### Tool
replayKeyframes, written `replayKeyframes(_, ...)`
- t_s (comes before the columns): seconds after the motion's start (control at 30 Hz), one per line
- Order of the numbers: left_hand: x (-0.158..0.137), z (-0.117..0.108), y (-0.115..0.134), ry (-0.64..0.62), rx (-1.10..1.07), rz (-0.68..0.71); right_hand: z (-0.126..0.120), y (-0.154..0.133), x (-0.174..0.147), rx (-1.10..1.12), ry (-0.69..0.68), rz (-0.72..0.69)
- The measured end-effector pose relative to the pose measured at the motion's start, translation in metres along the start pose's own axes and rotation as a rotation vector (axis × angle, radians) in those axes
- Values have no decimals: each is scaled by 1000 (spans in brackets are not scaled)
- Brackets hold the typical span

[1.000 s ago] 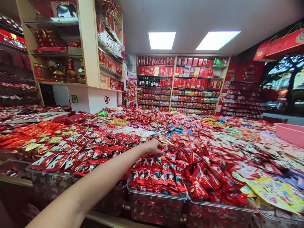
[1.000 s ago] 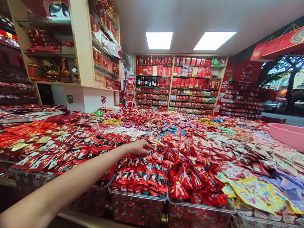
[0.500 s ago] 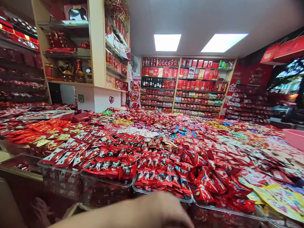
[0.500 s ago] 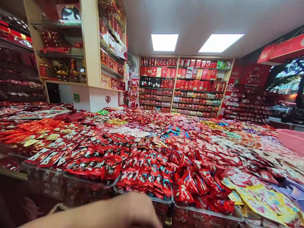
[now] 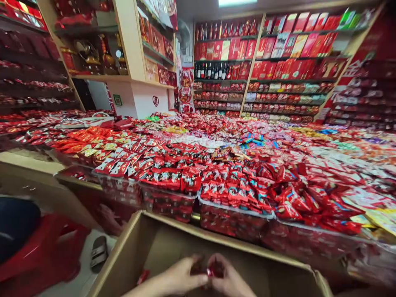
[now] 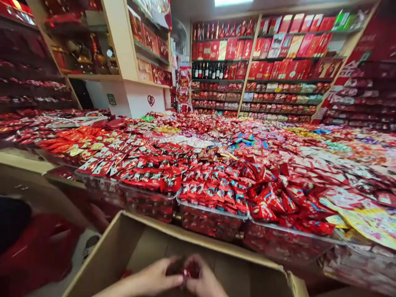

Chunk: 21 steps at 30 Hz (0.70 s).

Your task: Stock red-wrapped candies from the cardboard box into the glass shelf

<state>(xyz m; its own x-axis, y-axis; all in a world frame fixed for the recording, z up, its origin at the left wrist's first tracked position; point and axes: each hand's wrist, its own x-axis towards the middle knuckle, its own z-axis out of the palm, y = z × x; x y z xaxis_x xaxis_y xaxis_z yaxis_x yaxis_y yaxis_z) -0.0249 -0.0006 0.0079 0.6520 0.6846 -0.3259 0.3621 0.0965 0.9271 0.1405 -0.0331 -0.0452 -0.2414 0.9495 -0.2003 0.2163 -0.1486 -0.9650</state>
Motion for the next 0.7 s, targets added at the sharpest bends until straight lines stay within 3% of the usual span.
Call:
replayKeyframes(0.13,4,12,-14,-36,-227,-134,-1,-5,-10,431,118,-14)
replayKeyframes(0.27,4,13,-5,35,-362,-109,-3,-12,-14,738,167,91)
replayKeyframes(0.33,2,12,0,73,-415,-111,-1,-14,-13,843,208,78)
replayKeyframes(0.5,0,13,3,130,-495,-120,5,-18,-13,818,277,-4)
replayKeyframes(0.7,7,16,0,279,-409,-14,6,-21,-17,831,255,111)
